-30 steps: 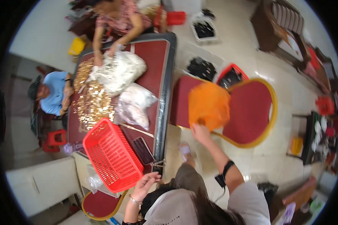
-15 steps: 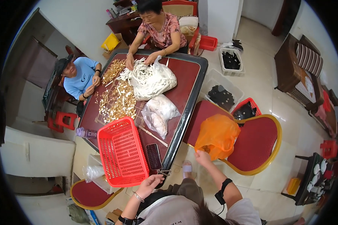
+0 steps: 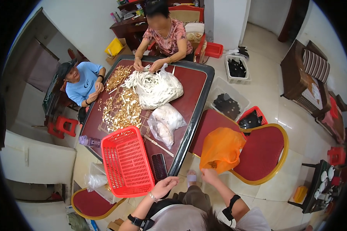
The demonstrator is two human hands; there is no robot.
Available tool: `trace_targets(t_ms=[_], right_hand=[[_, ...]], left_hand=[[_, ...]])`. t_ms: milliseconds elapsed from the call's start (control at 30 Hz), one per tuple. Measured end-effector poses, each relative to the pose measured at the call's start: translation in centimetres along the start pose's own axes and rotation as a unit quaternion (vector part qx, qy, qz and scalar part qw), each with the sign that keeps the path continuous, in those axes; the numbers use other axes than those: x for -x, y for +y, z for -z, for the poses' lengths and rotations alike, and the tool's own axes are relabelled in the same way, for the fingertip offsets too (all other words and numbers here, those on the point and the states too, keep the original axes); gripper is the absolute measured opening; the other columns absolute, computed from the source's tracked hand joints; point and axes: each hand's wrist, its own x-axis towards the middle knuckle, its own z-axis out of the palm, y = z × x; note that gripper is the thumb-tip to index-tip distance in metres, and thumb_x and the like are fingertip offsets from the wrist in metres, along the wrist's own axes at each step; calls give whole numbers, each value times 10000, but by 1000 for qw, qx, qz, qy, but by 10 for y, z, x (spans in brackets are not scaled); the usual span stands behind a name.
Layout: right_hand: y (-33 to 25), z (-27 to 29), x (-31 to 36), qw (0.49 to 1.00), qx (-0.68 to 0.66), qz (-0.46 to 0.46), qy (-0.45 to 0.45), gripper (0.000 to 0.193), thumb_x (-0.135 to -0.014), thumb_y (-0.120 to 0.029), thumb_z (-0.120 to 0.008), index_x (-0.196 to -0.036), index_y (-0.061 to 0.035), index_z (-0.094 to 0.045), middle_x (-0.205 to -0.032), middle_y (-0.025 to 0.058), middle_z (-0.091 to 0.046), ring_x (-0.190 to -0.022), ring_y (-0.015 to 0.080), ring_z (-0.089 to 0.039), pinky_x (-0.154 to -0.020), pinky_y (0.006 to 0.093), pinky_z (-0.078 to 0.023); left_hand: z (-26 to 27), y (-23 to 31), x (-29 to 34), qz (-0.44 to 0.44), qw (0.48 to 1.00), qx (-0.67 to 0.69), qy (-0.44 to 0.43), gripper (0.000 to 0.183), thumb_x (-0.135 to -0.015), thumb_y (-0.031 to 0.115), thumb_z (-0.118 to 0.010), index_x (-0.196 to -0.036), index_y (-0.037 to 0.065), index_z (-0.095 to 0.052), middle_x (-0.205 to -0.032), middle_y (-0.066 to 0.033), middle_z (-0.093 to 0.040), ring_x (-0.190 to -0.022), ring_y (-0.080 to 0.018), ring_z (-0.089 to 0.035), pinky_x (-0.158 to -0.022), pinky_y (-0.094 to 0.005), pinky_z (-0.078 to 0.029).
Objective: Sorting and bagging small gold-colored shoe components into plastic bags.
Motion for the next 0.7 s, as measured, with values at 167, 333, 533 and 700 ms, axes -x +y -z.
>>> trace_targets(t_ms=[167,333,533,700], right_hand=[[11,-19,12,999,36,-11,-17,150,-758,-227,-561,-808,-90,-597,-719,159,-620,-715,352,-616,-617,459,-471],[27,-58,10,997,-69,-20,34,265,-817,-282,-517,-1002,-126,-624,-851,156,-658,-803,354,-628,-684,451,-490],[26,-61,14,998,-62,-11,9,290,-776,-214,-576,-1050,-130,-621,-933,164,-653,-881,348,-617,-742,433,-493],[11,-28,10,996,-41,-84,-13,374,-769,-199,-562,-1140,-162,-579,-912,185,-647,-859,367,-616,-736,437,-494]], left_hand=[[-29,22,-67,-38,972,-211,-98,335,-922,215,-505,-1207,38,-527,-1161,-125,-583,-1062,-201,-574,-909,-291,-436],[-78,-14,-130,-127,906,-389,-107,384,-888,276,-496,-1225,95,-533,-1267,-173,-507,-1144,-321,-507,-974,-372,-398],[-95,-46,-144,-74,880,-451,-134,375,-873,282,-480,-1206,126,-552,-1290,-194,-480,-1167,-323,-486,-982,-388,-391],[-63,-44,-133,-145,893,-383,-187,338,-857,275,-468,-1110,89,-594,-1111,-187,-582,-1050,-330,-542,-902,-422,-429]])
